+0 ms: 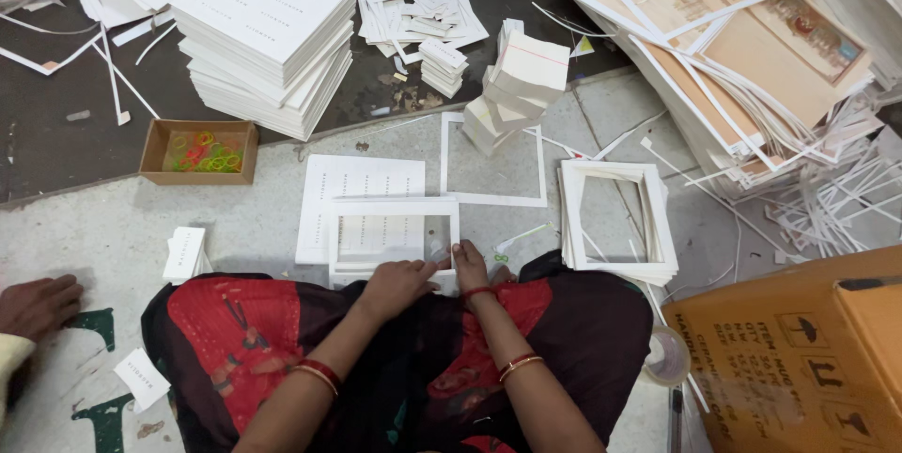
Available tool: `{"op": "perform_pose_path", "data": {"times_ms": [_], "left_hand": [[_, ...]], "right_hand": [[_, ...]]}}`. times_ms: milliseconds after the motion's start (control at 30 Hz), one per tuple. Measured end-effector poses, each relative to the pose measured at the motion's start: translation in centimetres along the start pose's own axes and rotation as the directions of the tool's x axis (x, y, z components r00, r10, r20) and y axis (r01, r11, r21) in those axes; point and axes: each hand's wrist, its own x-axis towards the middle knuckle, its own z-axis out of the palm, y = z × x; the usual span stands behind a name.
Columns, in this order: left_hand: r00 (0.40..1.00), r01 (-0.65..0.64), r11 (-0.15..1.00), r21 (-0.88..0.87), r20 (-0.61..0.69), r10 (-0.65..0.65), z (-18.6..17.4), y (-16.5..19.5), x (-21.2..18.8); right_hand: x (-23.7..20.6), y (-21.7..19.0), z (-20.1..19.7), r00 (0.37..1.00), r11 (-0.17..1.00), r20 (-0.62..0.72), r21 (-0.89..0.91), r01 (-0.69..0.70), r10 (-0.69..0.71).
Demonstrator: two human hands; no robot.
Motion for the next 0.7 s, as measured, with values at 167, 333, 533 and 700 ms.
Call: {"op": "perform_pose_path", "data": {"times_ms": [167, 333, 533, 700], "left_hand": [[0.999, 0.036, 0.999, -0.012, -0.022, -0.037, -0.8, 0.4, -0.9], [0.996, 0.02, 1.0, -0.009, -0.09, -0.02, 0.0, 0.3, -1.2], [0.966, 0.112, 0.992, 0.057, 0.229, -0.122, -2.8, -3.1, -0.7], [0.898, 0.346, 0.93, -0.125, 0.332, -0.289, -5.9, -8.0, -2.7]], "right_hand": [[-0.5, -0.8, 0.2, 0.925, 0.882, -0.238, -0.439, 0.169, -0.296], [-2.8, -4.6, -0.4, 0.786, 0.552, 0.182, -0.62, 0.558, -0.591], [-4.0, -7.7, 0.8, 0.8, 0.629, 0.576, -0.562, 0.536, -0.168], [-4.3, -7.8, 1.8, 0.811, 0.403, 0.577, -0.722, 0.562, -0.097]]}}
